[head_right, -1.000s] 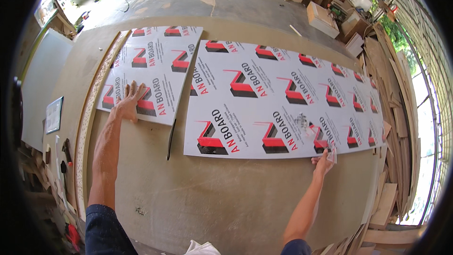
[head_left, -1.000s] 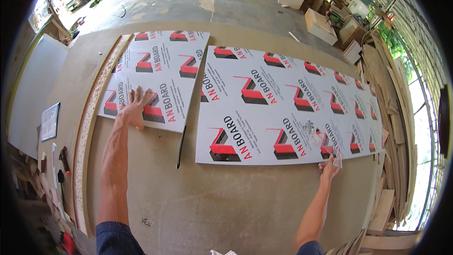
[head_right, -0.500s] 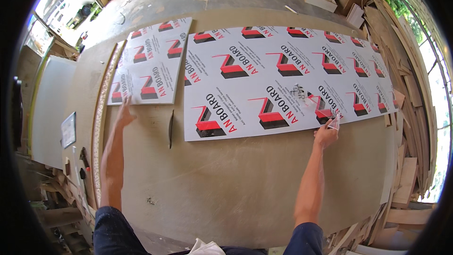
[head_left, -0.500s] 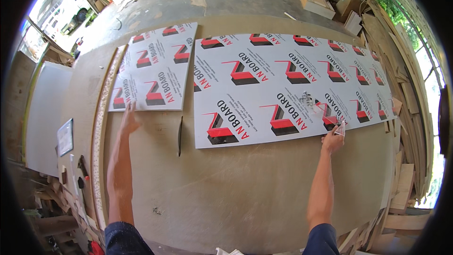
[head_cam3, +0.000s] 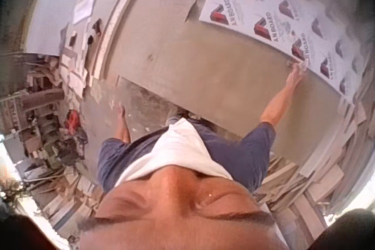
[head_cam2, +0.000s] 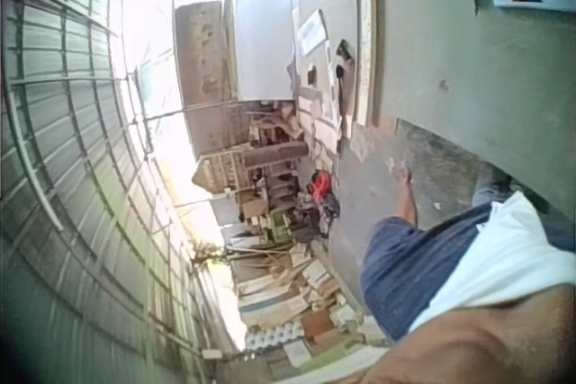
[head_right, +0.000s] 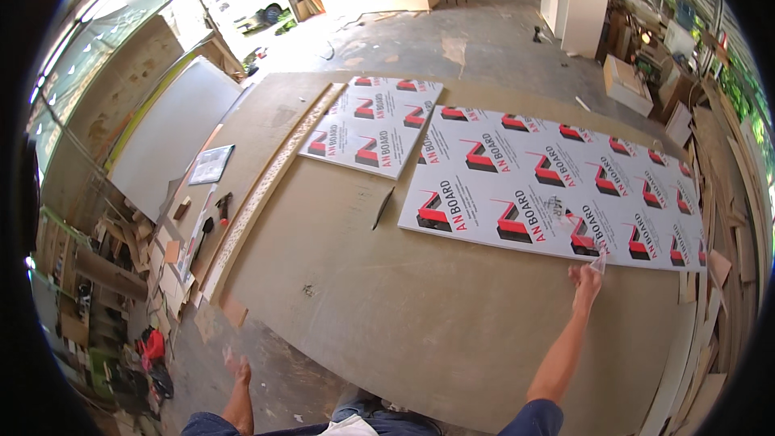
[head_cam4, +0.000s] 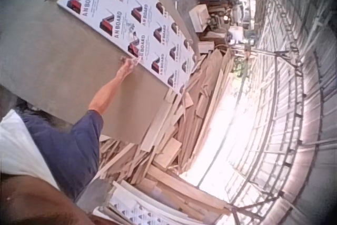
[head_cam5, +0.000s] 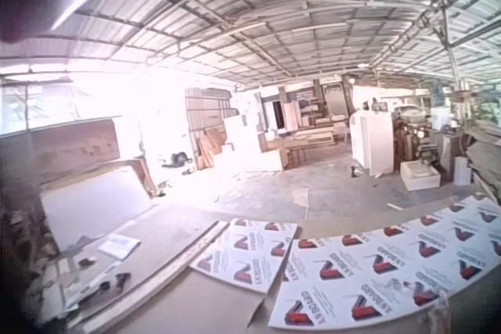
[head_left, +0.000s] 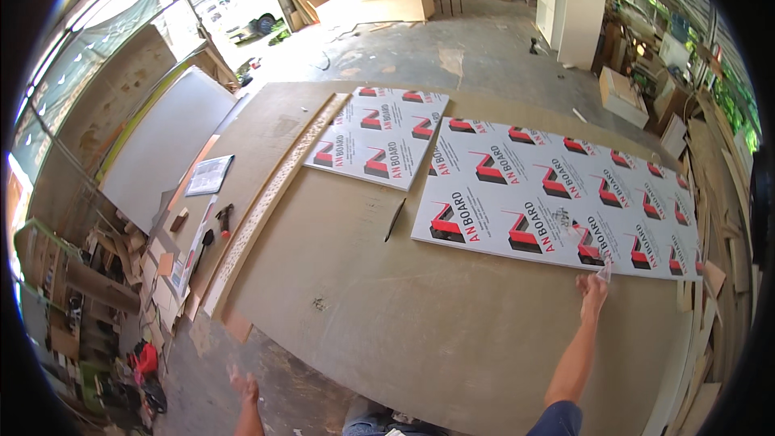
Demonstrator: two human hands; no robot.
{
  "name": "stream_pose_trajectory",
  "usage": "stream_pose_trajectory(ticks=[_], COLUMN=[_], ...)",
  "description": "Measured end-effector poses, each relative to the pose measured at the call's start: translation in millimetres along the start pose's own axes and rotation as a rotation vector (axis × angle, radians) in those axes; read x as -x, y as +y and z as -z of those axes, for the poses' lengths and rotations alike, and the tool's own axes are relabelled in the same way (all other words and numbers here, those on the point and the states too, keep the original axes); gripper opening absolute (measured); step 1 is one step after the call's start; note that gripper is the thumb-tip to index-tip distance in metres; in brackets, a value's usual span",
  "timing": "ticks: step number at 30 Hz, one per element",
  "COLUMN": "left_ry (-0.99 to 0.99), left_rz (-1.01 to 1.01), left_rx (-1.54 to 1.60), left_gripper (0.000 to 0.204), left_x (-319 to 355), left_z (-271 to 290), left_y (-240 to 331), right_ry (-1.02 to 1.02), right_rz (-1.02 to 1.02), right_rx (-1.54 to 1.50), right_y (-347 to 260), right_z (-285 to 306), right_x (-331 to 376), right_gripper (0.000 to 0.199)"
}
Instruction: The person measures a large sheet of AN BOARD using a tape measure and a perforated wooden strip. They use a hammer to tap the strip into position and then lift the board to inspect it. The person then places the board back down and continues to measure and adjust the strip.
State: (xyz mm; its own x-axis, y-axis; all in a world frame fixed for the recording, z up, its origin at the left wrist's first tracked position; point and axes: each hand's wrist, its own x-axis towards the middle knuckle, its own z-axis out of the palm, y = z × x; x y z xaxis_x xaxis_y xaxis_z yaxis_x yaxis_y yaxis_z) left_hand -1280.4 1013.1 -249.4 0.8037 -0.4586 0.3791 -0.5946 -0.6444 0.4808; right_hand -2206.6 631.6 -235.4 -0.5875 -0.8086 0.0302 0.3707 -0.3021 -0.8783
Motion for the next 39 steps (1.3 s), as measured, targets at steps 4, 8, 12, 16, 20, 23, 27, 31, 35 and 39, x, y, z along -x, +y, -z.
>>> stream_pose_trajectory(ticks=[4, 8, 12, 16, 20, 23, 27, 31, 35, 39], left_ry=[-0.224, -0.686, -0.804, -0.876, -0.62, -0.486, -0.209, -0.233, -0.086, 0.068], left_rz=[0.617, 0.751, 0.669, 0.574, 0.033, -0.051, -0.114, 0.034, 0.015, -0.003], left_rx=[-0.053, 0.162, 0.488, 0.2, 0.12, 0.097, 0.245, 0.465, 0.477, 0.46], left_gripper=[0.045, 0.028, 0.019, 0.022, 0.027, 0.026, 0.026, 0.027, 0.026, 0.025], left_x=[85.3, 163.8, 225.3, 203.3, 153.7, 136.4, 110.1, 116.8, 112.3, 64.4], left_z=[44.5, 22.5, 22.2, -41.8, -59.0, -33.0, 0.5, 3.6, -1.5, 6.7], left_y=[-99.0, -176.1, -193.1, -144.9, -87.8, -6.5, 30.3, 68.1, 89.6, 73.6], right_ry=[0.246, 0.966, 1.376, 1.422, 1.383, 1.382, 1.255, 1.353, 1.26, 1.351], right_rz=[0.24, 0.38, -0.415, -0.516, -0.489, -0.461, -0.399, -0.337, -0.508, -0.618], right_rx=[0.601, 1.185, 1.164, 0.852, 0.562, 0.437, 0.223, 0.327, 0.575, 0.901], right_y=[14.5, 35.3, -26.6, -20.3, 3.3, 16.6, 28.2, 21.1, -4.6, -24.8], right_z=[64.5, 241.5, 285.2, 324.6, 345.8, 357.4, 345.7, 357.1, 359.5, 254.4], right_x=[129.1, 213.3, 326.0, 329.5, 308.6, 301.8, 309.2, 305.1, 309.8, 317.1], right_gripper=[0.031, 0.022, 0.052, 0.061, 0.07, 0.076, 0.091, 0.089, 0.08, 0.07])
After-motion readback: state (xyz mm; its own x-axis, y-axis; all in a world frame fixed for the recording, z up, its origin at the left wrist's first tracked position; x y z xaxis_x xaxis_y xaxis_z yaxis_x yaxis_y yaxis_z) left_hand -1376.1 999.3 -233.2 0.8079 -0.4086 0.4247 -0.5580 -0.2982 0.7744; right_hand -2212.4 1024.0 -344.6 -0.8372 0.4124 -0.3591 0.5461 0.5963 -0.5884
